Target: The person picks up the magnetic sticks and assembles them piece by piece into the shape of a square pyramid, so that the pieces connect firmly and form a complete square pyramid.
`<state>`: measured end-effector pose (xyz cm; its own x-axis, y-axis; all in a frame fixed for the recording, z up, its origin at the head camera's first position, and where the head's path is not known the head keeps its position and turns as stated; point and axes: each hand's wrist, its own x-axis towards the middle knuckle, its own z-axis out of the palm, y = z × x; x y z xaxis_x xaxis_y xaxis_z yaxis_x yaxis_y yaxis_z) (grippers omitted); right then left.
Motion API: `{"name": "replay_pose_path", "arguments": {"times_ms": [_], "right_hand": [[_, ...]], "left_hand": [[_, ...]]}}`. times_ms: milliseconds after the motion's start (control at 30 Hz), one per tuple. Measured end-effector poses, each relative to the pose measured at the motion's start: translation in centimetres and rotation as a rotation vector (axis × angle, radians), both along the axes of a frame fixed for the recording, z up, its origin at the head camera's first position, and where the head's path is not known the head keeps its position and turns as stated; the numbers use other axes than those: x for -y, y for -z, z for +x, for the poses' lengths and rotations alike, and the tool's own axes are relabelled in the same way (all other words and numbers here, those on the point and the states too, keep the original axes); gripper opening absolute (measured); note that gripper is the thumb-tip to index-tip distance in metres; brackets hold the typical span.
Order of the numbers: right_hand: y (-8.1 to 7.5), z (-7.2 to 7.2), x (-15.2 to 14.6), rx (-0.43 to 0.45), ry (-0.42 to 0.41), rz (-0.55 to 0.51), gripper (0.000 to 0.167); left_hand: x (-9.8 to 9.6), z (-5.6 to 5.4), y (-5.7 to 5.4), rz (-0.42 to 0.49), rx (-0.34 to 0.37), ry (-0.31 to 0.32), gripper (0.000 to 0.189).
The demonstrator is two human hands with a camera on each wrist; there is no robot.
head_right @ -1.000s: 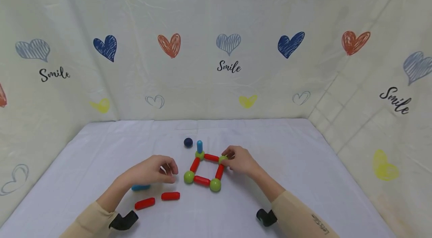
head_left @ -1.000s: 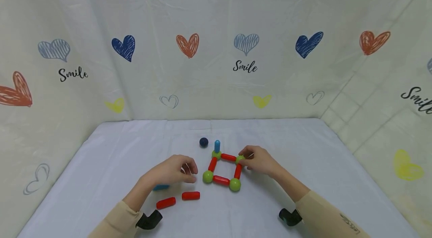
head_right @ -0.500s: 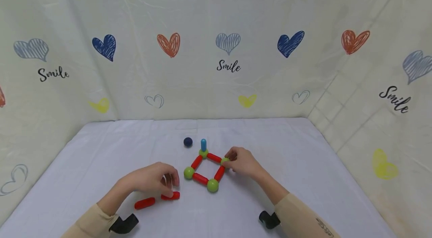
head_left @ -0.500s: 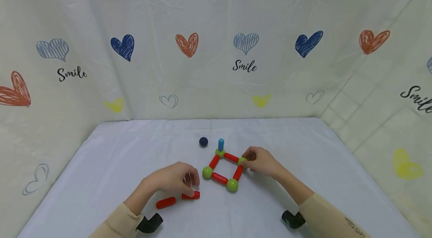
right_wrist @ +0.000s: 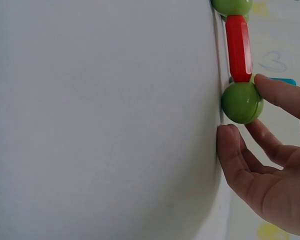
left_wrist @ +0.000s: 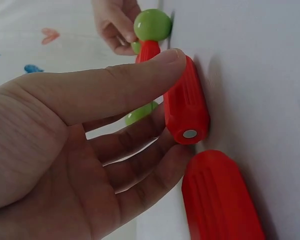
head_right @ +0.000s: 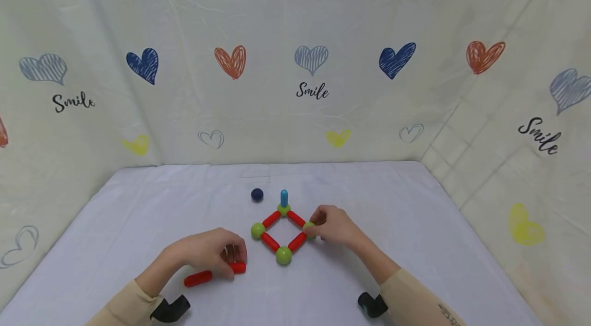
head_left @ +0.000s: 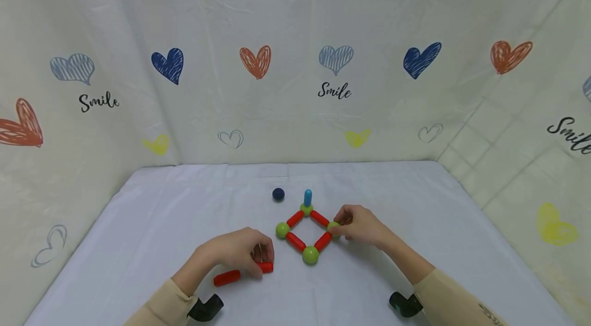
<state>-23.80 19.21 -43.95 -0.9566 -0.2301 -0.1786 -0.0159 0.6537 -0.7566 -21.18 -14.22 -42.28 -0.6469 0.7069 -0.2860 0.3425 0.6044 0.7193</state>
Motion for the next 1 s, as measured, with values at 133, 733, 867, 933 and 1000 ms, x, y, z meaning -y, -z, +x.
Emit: {"name": "replay_pose_path", "arguments": {"times_ms": [133, 733, 867, 933, 1000], "right_hand": [[0.0, -0.5, -0.3, -0.015, -0.027, -0.021, 0.029], [0.2, -3.4, 2.3, -0.022, -0.055, -0.014, 0.038], [0.1, -3.7, 3.0, -0.013, -0.064, -0.017, 0.038], [0.0, -3.7, 3.3, -0.005, -0.067, -0.012, 0.039], [0.0, -3.7, 3.4, -0.003, -0.077, -0.009, 0.039]], "left_hand": [[0.0, 0.0, 0.3, 0.001, 0.007, 0.002, 0.024], [0.1, -0.2, 0.8, -0.007, -0.010, 0.011, 0.025], [0.2, -0.2, 0.7, -0.008, -0.016, 0.015, 0.024], [0.2, -0.1, 0.7, -0.011, -0.023, 0.018, 0.024], [0.2, -0.1, 0.7, -0.011, -0.028, 0.021, 0.024]]}}
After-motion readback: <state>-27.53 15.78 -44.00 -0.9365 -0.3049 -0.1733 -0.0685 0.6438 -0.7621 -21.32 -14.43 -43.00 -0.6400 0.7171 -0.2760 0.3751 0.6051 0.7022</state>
